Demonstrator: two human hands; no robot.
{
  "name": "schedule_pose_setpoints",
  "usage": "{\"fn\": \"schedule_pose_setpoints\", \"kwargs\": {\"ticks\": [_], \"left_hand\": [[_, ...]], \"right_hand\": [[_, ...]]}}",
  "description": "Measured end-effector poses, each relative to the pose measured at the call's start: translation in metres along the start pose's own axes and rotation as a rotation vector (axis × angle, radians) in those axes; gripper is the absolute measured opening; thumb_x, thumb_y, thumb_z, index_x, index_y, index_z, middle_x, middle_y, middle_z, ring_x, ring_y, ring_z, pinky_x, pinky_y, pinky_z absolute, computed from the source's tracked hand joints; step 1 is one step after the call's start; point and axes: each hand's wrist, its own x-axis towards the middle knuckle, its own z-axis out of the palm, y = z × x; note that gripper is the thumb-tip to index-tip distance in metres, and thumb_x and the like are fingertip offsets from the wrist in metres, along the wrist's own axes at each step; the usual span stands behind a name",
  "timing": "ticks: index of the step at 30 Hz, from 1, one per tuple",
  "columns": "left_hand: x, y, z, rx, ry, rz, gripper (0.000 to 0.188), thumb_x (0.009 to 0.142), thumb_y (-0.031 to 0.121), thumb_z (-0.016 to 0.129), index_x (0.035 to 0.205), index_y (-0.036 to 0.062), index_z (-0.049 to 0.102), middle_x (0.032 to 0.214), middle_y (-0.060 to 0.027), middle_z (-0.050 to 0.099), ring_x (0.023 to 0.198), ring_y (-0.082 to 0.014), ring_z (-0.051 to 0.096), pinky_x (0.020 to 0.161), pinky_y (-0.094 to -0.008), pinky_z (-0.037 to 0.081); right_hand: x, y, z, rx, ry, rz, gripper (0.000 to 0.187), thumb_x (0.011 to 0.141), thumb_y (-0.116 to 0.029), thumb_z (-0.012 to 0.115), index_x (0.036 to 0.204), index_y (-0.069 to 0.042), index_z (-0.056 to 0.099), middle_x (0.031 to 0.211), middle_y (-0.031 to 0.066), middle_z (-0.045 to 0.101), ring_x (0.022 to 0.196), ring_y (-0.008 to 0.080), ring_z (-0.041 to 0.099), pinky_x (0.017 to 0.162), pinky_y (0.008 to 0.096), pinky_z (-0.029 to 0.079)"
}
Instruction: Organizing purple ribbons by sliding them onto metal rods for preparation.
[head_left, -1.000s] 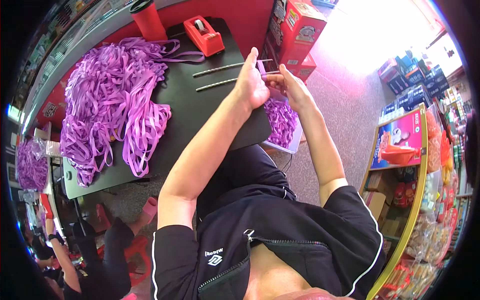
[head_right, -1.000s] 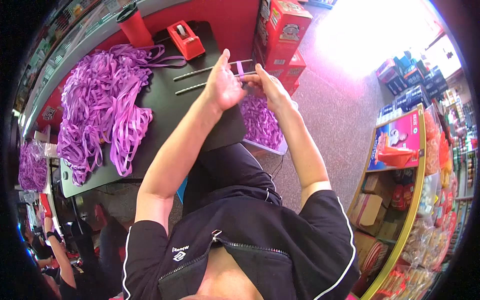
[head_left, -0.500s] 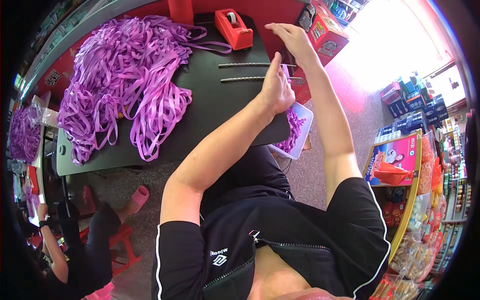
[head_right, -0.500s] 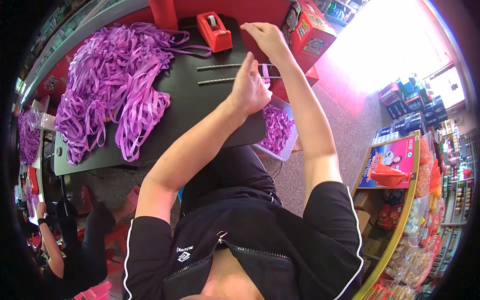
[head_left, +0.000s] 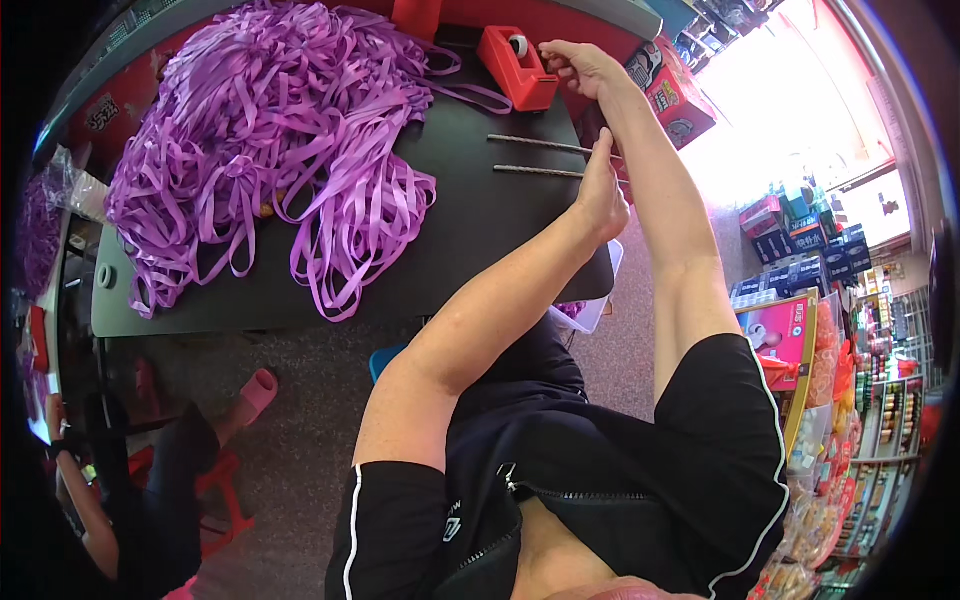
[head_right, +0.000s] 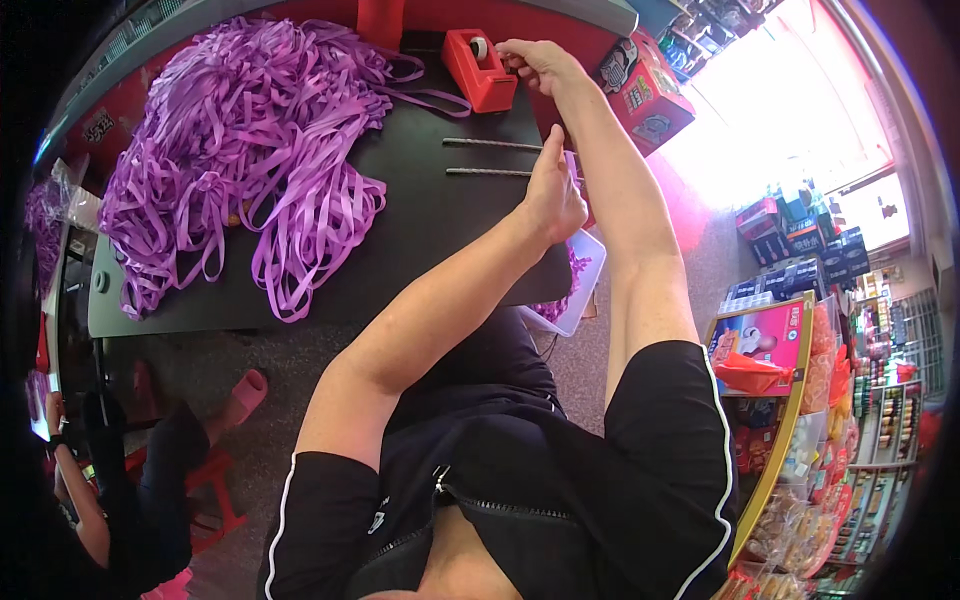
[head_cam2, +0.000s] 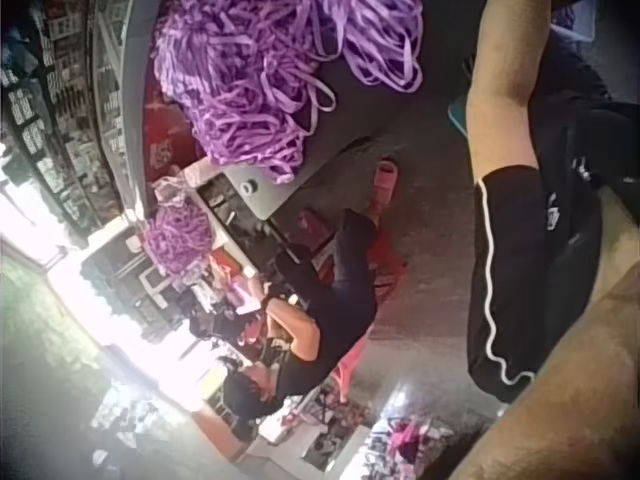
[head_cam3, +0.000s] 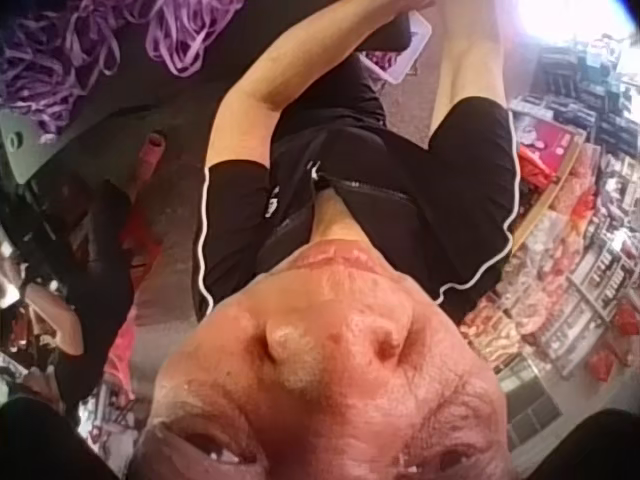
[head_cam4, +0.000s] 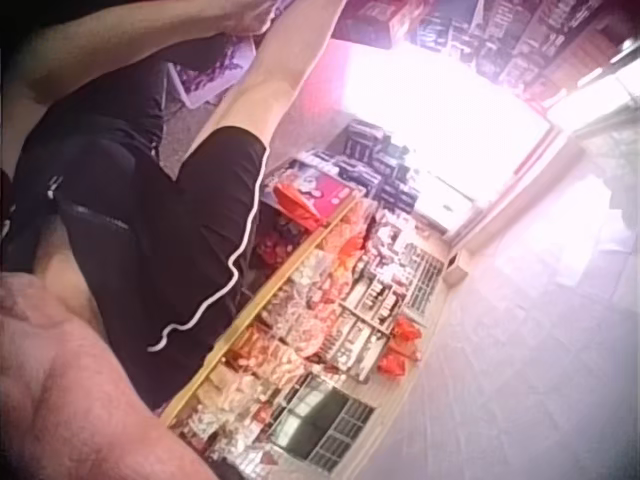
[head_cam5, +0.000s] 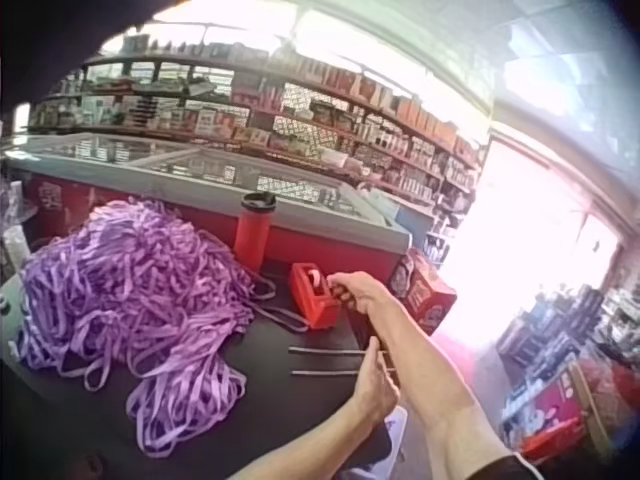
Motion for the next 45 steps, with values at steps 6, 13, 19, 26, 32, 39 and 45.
{"fn": "schedule_pose_setpoints", "kwargs": {"ticks": [6, 13, 19, 26, 32, 39, 45], "left_hand": [[-0.010, 0.004, 0.013, 0.083, 0.089, -0.047, 0.088, 0.089, 0.066, 0.035, 0.150, 0.0137, -0.002, 0.157, -0.0036, -0.008, 0.142, -0.0219, -0.011, 0.109, -0.0479, -0.013], [-0.013, 0.006, 0.013, 0.073, 0.008, -0.004, 0.063, 0.095, 0.056, 0.036, 0.148, 0.0279, 0.016, 0.148, 0.0047, 0.026, 0.132, -0.0217, 0.033, 0.107, -0.0483, 0.027], [-0.015, 0.006, 0.016, 0.047, 0.034, -0.009, 0.061, 0.093, 0.059, 0.036, 0.144, 0.0264, 0.026, 0.142, 0.0018, 0.036, 0.129, -0.0229, 0.037, 0.106, -0.0472, 0.031], [-0.008, 0.003, 0.008, 0.001, -0.059, -0.028, 0.061, 0.094, 0.060, 0.032, 0.138, 0.0170, 0.037, 0.132, -0.0054, 0.047, 0.122, -0.0242, 0.045, 0.105, -0.0432, 0.033], [-0.011, 0.003, 0.011, 0.002, -0.046, -0.025, 0.064, 0.095, 0.059, 0.029, 0.137, 0.0116, 0.037, 0.131, -0.0083, 0.048, 0.121, -0.0238, 0.046, 0.105, -0.0416, 0.034], [-0.015, 0.008, 0.016, 0.024, -0.038, -0.011, 0.067, 0.095, 0.060, 0.027, 0.138, 0.0100, 0.034, 0.135, -0.0099, 0.044, 0.124, -0.0255, 0.044, 0.106, -0.0425, 0.032], [-0.017, 0.009, 0.023, -0.006, -0.011, 0.001, 0.065, 0.095, 0.060, 0.026, 0.136, 0.0105, 0.038, 0.133, -0.0086, 0.045, 0.123, -0.0244, 0.045, 0.105, -0.0426, 0.034]], "right_hand": [[-0.025, 0.010, -0.013, 0.011, -0.118, 0.006, 0.020, 0.080, -0.035, 0.071, 0.078, -0.016, 0.064, 0.064, -0.0120, 0.048, 0.055, 0.0012, 0.036, 0.048, 0.0198, 0.022], [-0.038, 0.035, -0.010, 0.099, -0.081, 0.022, 0.018, 0.080, -0.031, 0.070, 0.078, -0.013, 0.065, 0.063, -0.0111, 0.048, 0.052, 0.0010, 0.035, 0.045, 0.0188, 0.022], [-0.042, 0.042, -0.004, 0.100, -0.069, -0.013, 0.021, 0.081, -0.035, 0.069, 0.082, -0.015, 0.064, 0.068, -0.0118, 0.049, 0.056, 0.0005, 0.038, 0.049, 0.0191, 0.024], [-0.046, 0.048, 0.003, 0.096, -0.018, -0.019, 0.017, 0.076, -0.030, 0.070, 0.074, -0.014, 0.066, 0.066, -0.0099, 0.053, 0.053, 0.0007, 0.039, 0.046, 0.0206, 0.025], [-0.043, 0.054, 0.004, 0.081, 0.023, -0.025, 0.017, 0.074, -0.030, 0.071, 0.073, -0.014, 0.066, 0.067, -0.0087, 0.053, 0.053, 0.0014, 0.040, 0.046, 0.0207, 0.025], [-0.039, 0.052, 0.010, 0.072, 0.053, -0.023, 0.016, 0.070, -0.029, 0.071, 0.069, -0.015, 0.065, 0.065, -0.0084, 0.051, 0.054, 0.0025, 0.038, 0.047, 0.0216, 0.025], [-0.031, 0.051, 0.009, 0.024, 0.084, 0.015, 0.013, 0.070, -0.031, 0.070, 0.073, -0.019, 0.065, 0.068, -0.0112, 0.047, 0.058, 0.0013, 0.036, 0.051, 0.0214, 0.023]]}}
